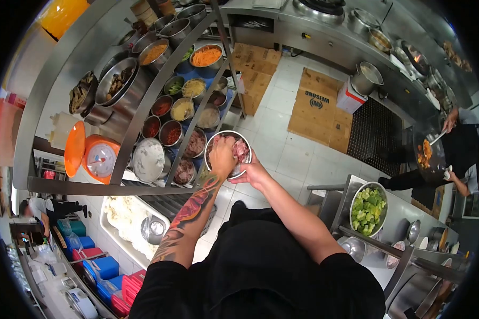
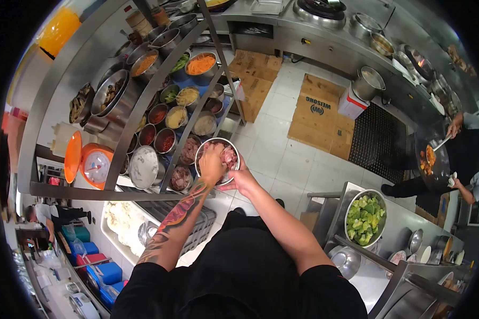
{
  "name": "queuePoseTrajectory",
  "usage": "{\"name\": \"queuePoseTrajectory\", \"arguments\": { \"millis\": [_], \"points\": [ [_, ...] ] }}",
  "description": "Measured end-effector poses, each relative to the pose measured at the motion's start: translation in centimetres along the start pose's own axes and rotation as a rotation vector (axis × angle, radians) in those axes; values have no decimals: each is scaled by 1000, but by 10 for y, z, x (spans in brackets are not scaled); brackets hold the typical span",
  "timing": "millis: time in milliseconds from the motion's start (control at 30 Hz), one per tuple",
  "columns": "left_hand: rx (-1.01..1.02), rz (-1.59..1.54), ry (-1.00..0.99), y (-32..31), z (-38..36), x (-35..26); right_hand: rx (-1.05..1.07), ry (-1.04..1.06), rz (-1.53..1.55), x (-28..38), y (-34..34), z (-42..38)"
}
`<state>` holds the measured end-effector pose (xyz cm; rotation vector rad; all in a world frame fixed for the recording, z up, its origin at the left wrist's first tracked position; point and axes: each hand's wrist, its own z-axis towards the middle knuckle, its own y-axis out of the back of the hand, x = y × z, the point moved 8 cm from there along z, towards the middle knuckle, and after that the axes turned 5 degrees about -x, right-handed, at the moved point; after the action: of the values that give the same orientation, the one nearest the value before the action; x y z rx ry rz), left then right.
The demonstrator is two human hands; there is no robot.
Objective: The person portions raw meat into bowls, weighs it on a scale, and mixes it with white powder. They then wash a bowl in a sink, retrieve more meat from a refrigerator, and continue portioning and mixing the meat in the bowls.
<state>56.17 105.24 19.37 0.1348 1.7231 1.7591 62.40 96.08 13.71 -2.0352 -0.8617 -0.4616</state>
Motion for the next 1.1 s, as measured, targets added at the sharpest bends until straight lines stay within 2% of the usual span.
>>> {"name": "queuePoseTrajectory", "arguments": {
  "millis": [67, 133, 200, 233, 367, 467, 533, 567, 600, 667, 700, 733, 800, 833, 900, 1000, 1067, 1100],
  "points": [
    [-295, -121, 5, 13, 0, 2, -5, 8, 15, 2, 6, 8],
    [-297, -220, 39, 10, 2, 13, 2, 40, -2, 10, 9, 9],
    [-122, -404, 29, -3, 5, 25, 17, 41, 7, 13, 6, 7],
    [-71, -361, 81, -4, 4, 29, 22, 20, -13, 13, 3, 4],
    [-57, -278, 147, -12, 7, 41, 20, 40, -16, 11, -5, -2],
    [-129, -396, 259, -26, 7, 50, 2, 29, 26, 3, 4, 12],
    [-76, -821, 351, -46, 11, 51, -8, 32, 26, 3, 10, 16],
    [133, -785, 440, -62, 12, 57, -16, 36, 26, 3, 14, 17],
    [133, -785, 441, -41, 16, 53, -16, 35, 26, 4, 17, 16],
    [415, -624, 134, -10, 18, 24, 39, -6, 61, 3, 17, 12],
    [438, -599, 11, 6, 18, 16, 40, -8, 62, 4, 16, 10],
    [438, -597, 11, 15, 20, 18, 47, -6, 50, 7, 13, 7],
    [493, -135, -250, 24, 19, 11, 54, -2, 41, 12, 10, 3],
    [493, -133, -251, 29, 16, 10, 78, -2, 42, 14, 7, 1],
    [358, -154, -525, 51, 3, -13, 105, -1, 42, 19, -2, -4],
    [372, -106, -520, 60, -7, -27, 147, 33, 46, 25, -19, -10],
    [304, -53, -531, 64, -11, -31, 160, 42, 40, 21, -26, -10],
    [228, -34, -463, 56, -8, -18, 130, 20, 47, 16, -29, -11]
  ]
}}
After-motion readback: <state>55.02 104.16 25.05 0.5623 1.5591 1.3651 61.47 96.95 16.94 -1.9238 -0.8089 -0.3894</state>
